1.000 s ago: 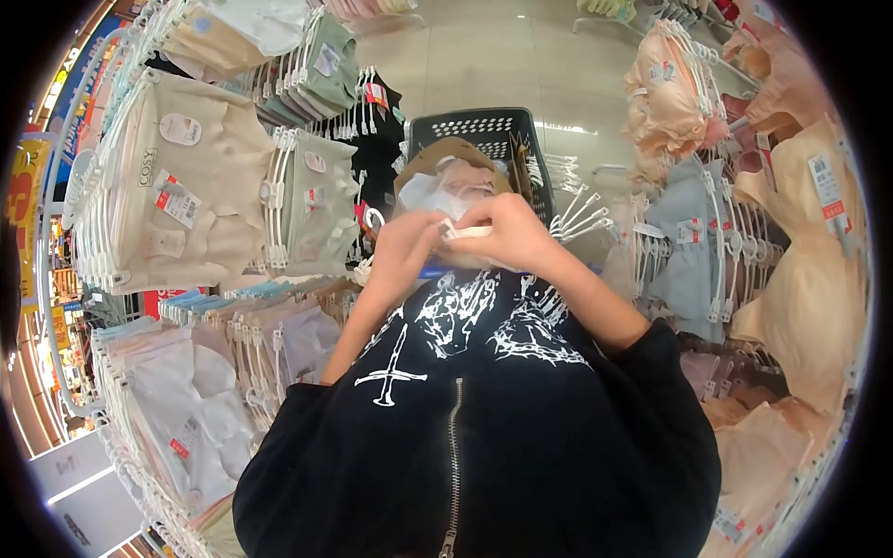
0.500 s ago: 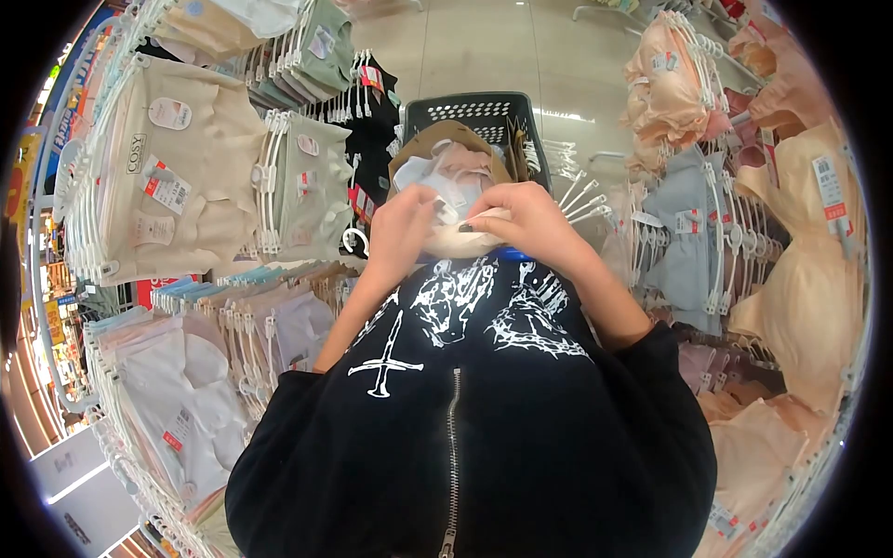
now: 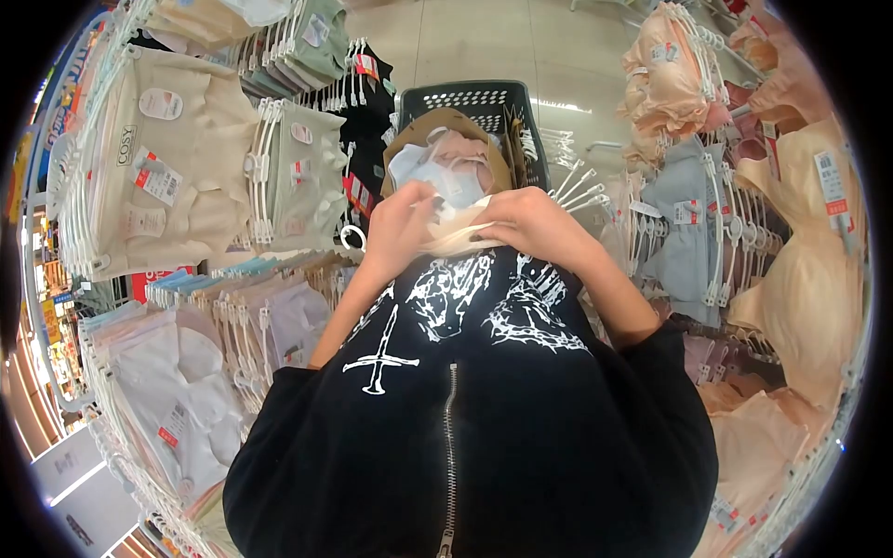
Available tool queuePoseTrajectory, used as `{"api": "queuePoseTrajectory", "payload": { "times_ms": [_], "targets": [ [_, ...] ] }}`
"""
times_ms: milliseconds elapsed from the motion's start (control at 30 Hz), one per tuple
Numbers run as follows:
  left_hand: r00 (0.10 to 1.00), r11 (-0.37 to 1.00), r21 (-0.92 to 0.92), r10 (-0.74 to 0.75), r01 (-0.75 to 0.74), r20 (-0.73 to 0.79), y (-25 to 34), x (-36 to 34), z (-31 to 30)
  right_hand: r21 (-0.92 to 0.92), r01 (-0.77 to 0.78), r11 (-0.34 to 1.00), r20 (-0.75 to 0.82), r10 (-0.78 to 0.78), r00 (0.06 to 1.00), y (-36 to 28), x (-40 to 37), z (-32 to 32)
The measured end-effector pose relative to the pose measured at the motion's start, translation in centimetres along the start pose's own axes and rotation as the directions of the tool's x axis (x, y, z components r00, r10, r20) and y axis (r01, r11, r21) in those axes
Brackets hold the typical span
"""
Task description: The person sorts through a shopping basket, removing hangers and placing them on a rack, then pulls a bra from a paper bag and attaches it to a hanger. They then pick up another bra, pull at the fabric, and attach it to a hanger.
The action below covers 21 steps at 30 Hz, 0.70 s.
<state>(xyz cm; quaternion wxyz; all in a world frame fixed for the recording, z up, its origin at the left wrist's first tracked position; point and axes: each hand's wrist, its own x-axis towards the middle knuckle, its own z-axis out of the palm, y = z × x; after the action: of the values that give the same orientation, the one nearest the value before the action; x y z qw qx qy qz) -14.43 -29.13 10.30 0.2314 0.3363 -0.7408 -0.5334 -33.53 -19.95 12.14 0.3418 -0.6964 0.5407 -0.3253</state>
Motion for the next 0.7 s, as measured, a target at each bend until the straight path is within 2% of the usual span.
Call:
{"api": "queuePoseTrajectory", "payload": {
  "times_ms": [67,167,467,567,700],
  "targets": [
    [0.999,0.999,-0.009,-0.032,0.032,0.013,0.3,-0.1,0.1,0.037,-0.044,0.998,0.023,0.044,0.999,-0.1,0.1,-0.1],
    [1.000,0.998,0.059,0.021,-0.022,0.016,0.3,-0.2,0.3,0.020,-0.062,0.998,0.071,0.060,0.996,0.3,0.3,-0.1],
    [0.979,0.960,0.199,0.204,-0.199,-0.004,0.0,-0.5,0.9,-0.046,-0.045,0.998,0.053,0.047,0.997,0.9,0.3,0.4],
    [0.968,0.941,0.245,0.247,-0.233,-0.030,0.2,-0.4,0.8,-0.054,-0.031,0.998,-0.065,0.028,0.998,0.4,0.3,0.7],
    [0.960,0.923,0.288,0.277,-0.255,-0.036,0.5,-0.4,1.0,-0.072,-0.054,0.996,-0.129,0.044,0.991,0.0,0.3,0.9]
  ]
}}
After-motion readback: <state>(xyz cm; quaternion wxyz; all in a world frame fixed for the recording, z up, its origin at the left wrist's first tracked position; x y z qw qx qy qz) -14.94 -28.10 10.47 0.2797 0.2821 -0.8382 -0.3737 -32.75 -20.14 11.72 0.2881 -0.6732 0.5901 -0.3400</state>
